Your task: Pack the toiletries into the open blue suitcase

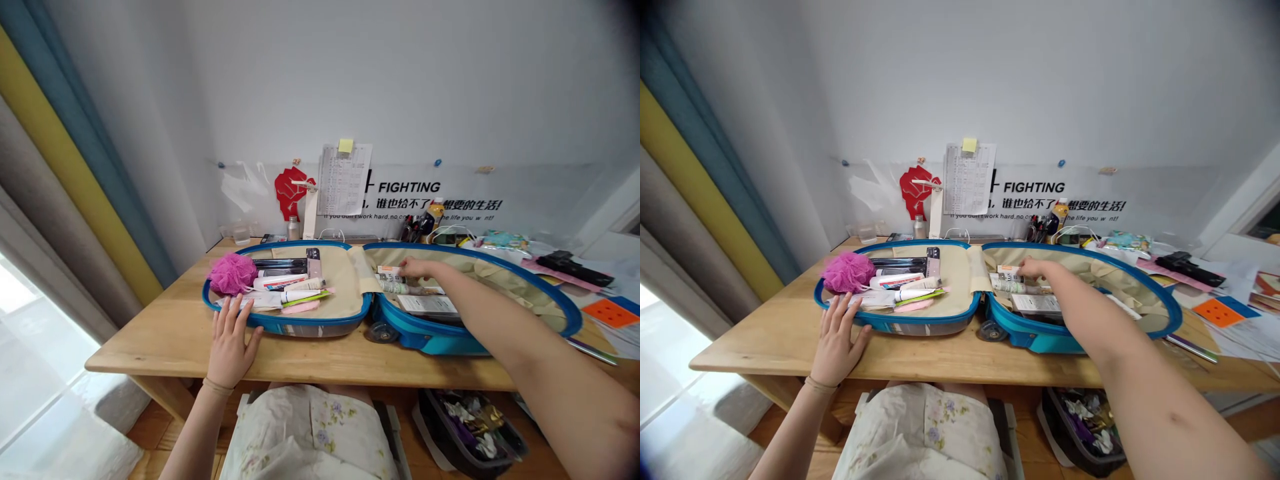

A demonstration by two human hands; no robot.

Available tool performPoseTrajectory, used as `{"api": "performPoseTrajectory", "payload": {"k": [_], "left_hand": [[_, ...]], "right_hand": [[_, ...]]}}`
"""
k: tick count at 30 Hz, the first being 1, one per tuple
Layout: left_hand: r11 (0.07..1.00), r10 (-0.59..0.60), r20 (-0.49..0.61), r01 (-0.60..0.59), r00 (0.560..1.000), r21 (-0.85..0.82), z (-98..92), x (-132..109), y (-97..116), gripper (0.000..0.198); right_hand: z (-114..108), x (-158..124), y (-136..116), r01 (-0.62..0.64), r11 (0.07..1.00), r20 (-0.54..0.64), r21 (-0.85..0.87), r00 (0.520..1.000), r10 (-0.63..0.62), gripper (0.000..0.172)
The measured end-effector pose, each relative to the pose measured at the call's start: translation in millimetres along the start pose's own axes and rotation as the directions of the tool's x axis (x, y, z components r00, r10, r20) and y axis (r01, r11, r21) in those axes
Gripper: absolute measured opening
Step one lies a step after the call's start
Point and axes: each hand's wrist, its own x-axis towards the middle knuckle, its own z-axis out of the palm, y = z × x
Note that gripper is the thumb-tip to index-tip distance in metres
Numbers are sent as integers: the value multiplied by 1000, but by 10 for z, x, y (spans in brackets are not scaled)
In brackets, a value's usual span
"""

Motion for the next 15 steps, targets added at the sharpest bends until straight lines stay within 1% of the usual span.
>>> {"api": "performPoseTrajectory", "payload": {"k": [2, 6, 10, 12, 15], "left_hand": [[1000, -2, 2, 2, 1000, 0, 1, 3, 1, 58], [1000, 1, 0, -1, 1000, 5, 0, 5, 6, 57], [1000, 1, 1, -1, 1000, 9, -3, 2, 9, 56], [1000, -3, 7, 3, 1000, 14, -5, 0, 9, 56], [1000, -13, 11, 13, 1000, 22, -7, 1, 9, 57]], "right_hand": [[6, 13, -39, 13, 1000, 40, -7, 999, -12, 47], [33, 13, -163, 38, 999, 96, -8, 995, -38, 34], [23, -48, -265, 30, 998, 81, 52, 996, -34, 25], [-37, -97, -285, 30, 993, 73, 113, 997, -38, 22], [-230, -176, -295, 37, 972, 48, 230, 998, -49, 22]]}}
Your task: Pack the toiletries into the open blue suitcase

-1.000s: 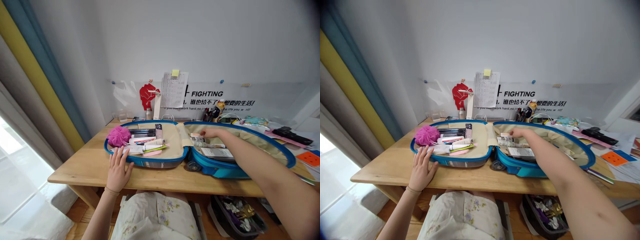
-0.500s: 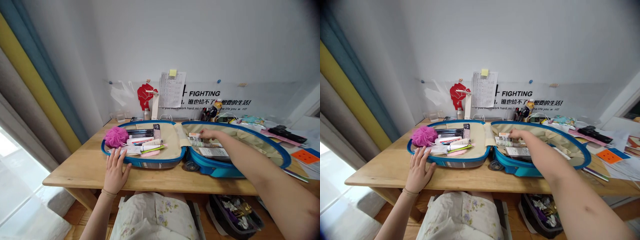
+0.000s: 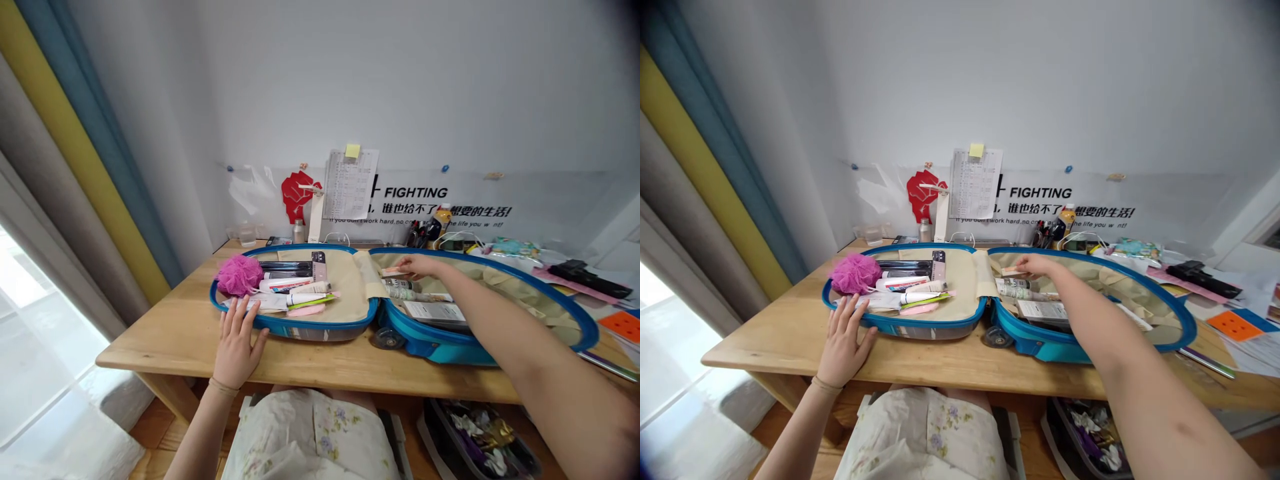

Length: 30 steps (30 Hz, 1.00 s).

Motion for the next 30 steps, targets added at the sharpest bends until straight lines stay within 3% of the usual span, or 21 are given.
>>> {"api": "performPoseTrajectory", "payload": {"k": [4, 6, 8, 12, 16, 25, 28, 30], "left_hand": [[1000, -3, -3, 3, 1000, -8, 3, 2, -1, 57], [1000, -1, -4, 1, 1000, -12, 5, 1, -1, 57], [1000, -3, -6, 3, 1000, -13, 5, -1, -1, 57], [1000, -6, -4, 5, 1000, -12, -1, -4, -9, 57], [1000, 15, -5, -15, 1000, -9, -1, -5, -23, 55], [1000, 7, 0, -7, 1000, -15, 11, -13, -28, 55], [1000, 19, -11, -19, 1000, -5, 5, -8, -23, 56], [1000, 18, -16, -18, 1000, -1, 0, -4, -18, 56]], "right_hand": [[-264, -92, -238, 94, 986, -116, 136, 990, -79, 29], [-272, -111, -482, 179, 968, -141, 178, 978, -155, 32], [-150, -107, -795, 264, 943, -114, 202, 963, -245, 34], [329, -33, -1438, 372, 909, 10, 186, 925, -380, 35], [719, 70, -1821, 419, 905, 132, 76, 895, -426, 29], [1115, 119, -1953, 548, 828, 184, -119, 832, -524, 32], [1053, 134, -1920, 571, 815, 128, -99, 819, -559, 40], [871, 171, -1836, 567, 821, 70, -66, 824, -563, 45]]}}
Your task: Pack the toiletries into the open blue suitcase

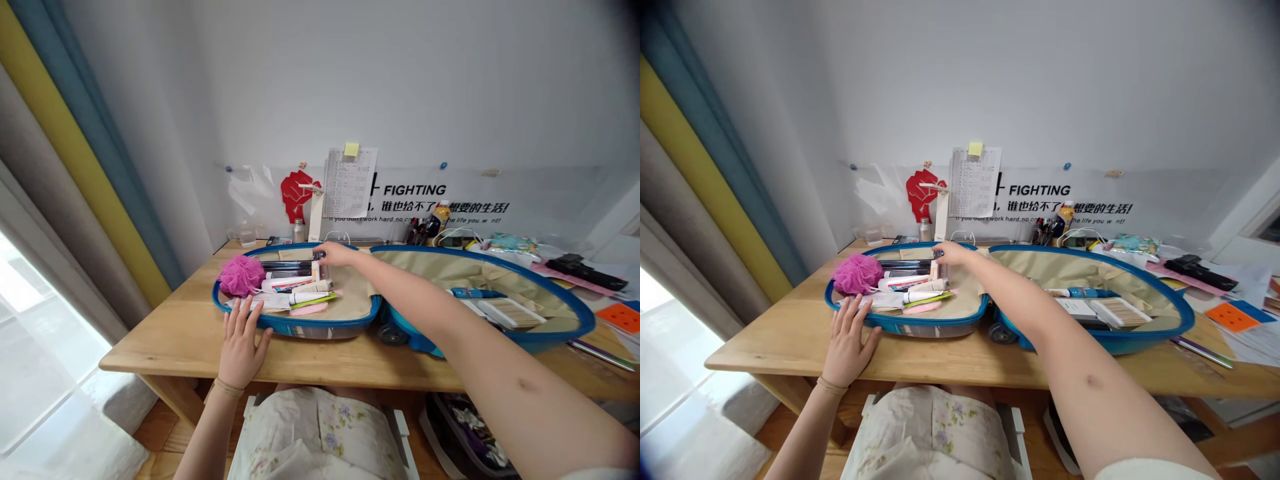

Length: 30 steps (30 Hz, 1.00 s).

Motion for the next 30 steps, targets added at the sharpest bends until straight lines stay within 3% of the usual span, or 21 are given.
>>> {"api": "performPoseTrajectory", "payload": {"k": [6, 9, 12, 14, 17, 19, 22, 26, 30], "left_hand": [[1000, 6, -10, -6, 1000, -10, -1, 7, 7, 57], [1000, -13, -2, 13, 1000, -22, 4, 5, 5, 57], [1000, -14, -6, 14, 1000, -18, 7, 1, 2, 56], [1000, -6, -9, 6, 1000, -12, 8, -1, -1, 56], [1000, 3, -1, -3, 1000, -11, 10, -2, -8, 56], [1000, 3, 1, -3, 1000, -12, 10, -2, -10, 56], [1000, 10, -8, -10, 1000, -8, 7, 3, -5, 56], [1000, 17, -11, -17, 1000, -5, 0, 9, 6, 57], [1000, 12, 0, -12, 1000, 0, 1, 6, -1, 57]], "right_hand": [[-713, -391, 644, -164, 985, -146, 50, 974, 170, 43], [-862, -670, 936, -239, 971, -166, 3, 957, 236, 38], [-861, -835, 1045, -253, 964, -173, -79, 956, 236, 33], [-812, -840, 984, -216, 965, -174, -150, 966, 189, 33], [-669, -704, 702, -72, 960, -124, -272, 991, 39, 35], [-517, -559, 436, 82, 934, -27, -349, 995, -98, 34], [-245, -337, 60, 297, 851, 142, -434, 955, -261, 40], [33, -125, -210, 420, 740, 284, -525, 906, -313, 38], [123, -27, -271, 433, 686, 336, -585, 899, -281, 31]]}}
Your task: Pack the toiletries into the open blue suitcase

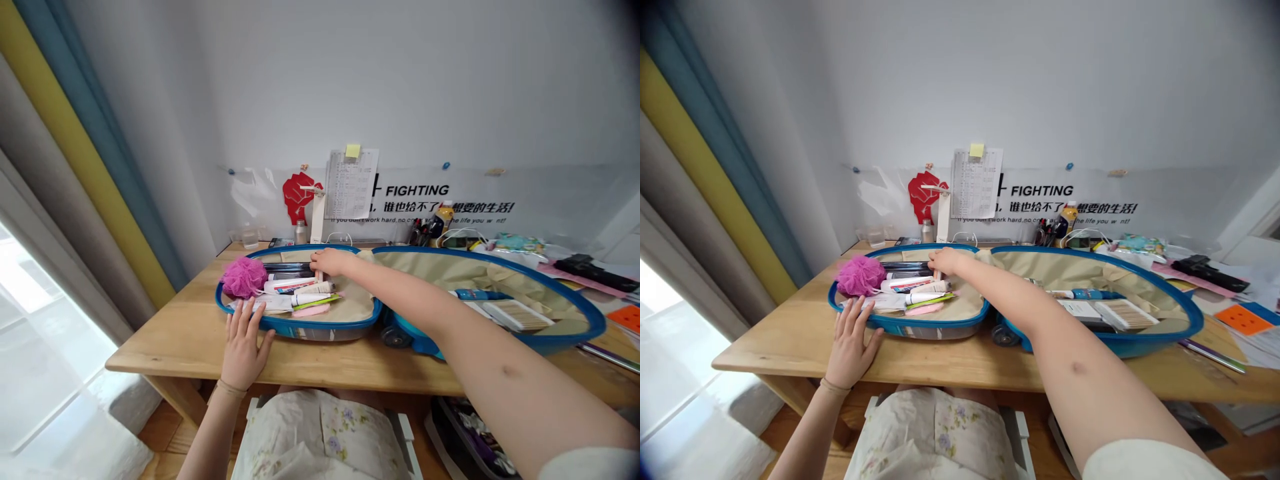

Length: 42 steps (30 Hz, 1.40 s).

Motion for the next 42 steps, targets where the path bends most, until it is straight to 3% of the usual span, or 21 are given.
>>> {"api": "performPoseTrajectory", "payload": {"k": [7, 11, 15, 18, 26, 32, 37, 40, 42], "left_hand": [[1000, -27, 12, 27, 1000, -10, 9, -11, -13, 53], [999, -36, 21, 36, 999, -17, 12, -15, -15, 52], [999, -46, 20, 47, 999, -25, 9, -16, -12, 53], [999, -45, 23, 46, 999, -24, 9, -16, -10, 53], [999, -32, 17, 32, 999, -13, 2, -5, 1, 51], [999, -40, 29, 41, 999, -15, 3, -13, -5, 53], [999, -44, 22, 44, 999, -20, 0, -7, -1, 55], [999, -36, 18, 36, 999, -21, 0, -5, 3, 56], [999, -37, 18, 38, 999, -26, 3, -6, 4, 56]], "right_hand": [[-86, -70, 188, -164, 974, 68, 156, 986, 155, 31], [-141, -189, 331, -247, 896, 129, 368, 968, 214, 34], [-158, -224, 360, -322, 800, 162, 507, 947, 278, 48], [-153, -151, 338, -362, 760, 177, 540, 931, 318, 55], [-14, 116, 146, -400, 746, 194, 533, 916, 352, 39], [45, 95, 64, -445, 720, 157, 532, 888, 432, 58], [-107, -182, 453, -506, 662, 63, 553, 817, 573, 51], [-139, -560, 820, -576, 609, 34, 545, 741, 671, 48], [-63, -863, 1007, -614, 585, 86, 531, 725, 683, 41]]}}
